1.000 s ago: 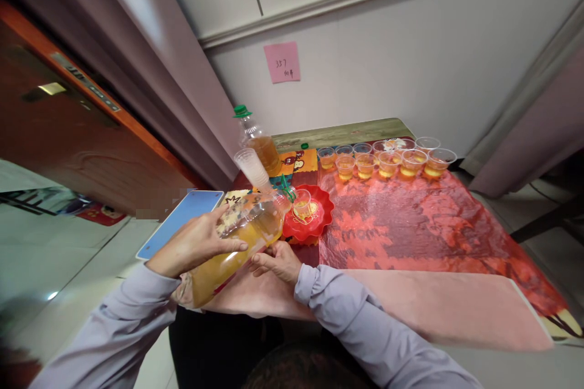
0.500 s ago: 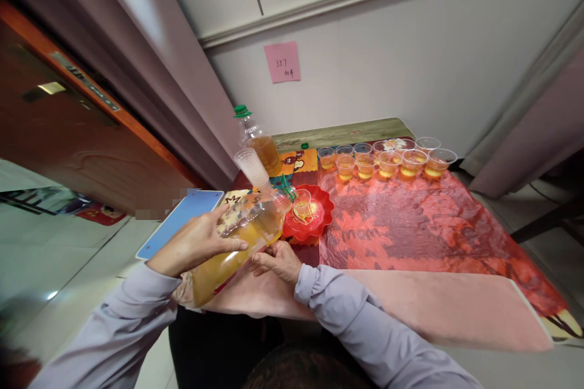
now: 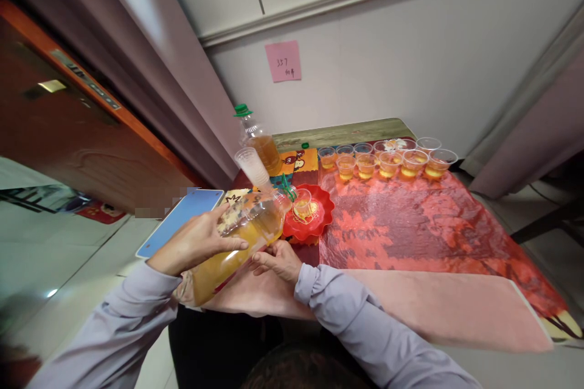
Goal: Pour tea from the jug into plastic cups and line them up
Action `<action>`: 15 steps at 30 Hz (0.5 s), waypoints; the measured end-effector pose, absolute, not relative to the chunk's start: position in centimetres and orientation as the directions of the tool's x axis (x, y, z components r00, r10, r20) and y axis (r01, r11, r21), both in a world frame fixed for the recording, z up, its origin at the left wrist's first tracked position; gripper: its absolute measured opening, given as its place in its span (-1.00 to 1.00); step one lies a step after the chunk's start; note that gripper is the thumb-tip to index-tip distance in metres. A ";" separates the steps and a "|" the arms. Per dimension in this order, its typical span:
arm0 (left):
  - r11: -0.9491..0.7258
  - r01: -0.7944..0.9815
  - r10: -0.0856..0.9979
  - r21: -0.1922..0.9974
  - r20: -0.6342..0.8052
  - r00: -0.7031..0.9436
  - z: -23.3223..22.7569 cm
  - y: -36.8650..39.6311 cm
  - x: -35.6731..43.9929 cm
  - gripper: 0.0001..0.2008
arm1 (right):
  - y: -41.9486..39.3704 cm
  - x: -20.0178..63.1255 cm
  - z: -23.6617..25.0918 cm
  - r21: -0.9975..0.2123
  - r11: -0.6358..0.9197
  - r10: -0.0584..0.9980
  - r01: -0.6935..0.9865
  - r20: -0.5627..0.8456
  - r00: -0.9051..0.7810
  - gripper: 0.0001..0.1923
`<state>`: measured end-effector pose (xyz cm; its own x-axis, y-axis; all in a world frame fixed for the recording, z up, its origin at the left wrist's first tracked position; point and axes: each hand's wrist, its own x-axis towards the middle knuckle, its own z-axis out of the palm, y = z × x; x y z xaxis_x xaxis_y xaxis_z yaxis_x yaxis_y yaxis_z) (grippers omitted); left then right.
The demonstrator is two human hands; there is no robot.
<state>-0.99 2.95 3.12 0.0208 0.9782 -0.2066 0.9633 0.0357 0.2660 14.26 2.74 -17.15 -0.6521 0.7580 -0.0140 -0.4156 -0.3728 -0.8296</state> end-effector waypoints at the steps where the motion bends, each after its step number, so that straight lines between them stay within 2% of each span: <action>1: 0.036 0.964 0.977 0.264 -0.210 0.021 3.1 2.9 -1.0 -0.15 | 2.7 14.3 -17.1 -0.830 -0.372 0.759 -0.416 -0.014 -0.651 -0.30; 6: 0.025 0.964 0.982 0.263 -0.187 0.026 3.1 2.9 -1.1 -0.13 | 2.7 14.3 -17.2 -0.833 -0.364 0.761 -0.417 -0.008 -0.648 -0.31; 15: 0.003 0.961 0.990 0.278 -0.134 0.036 2.8 2.9 -1.4 -0.21 | 2.7 14.3 -17.2 -0.829 -0.364 0.762 -0.425 -0.003 -0.648 -0.32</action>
<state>-1.39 2.86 2.76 0.0356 0.9904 -0.1338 0.9607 0.0029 0.2775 14.31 2.73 -17.17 -0.6477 0.7619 -0.0027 -0.4246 -0.3639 -0.8290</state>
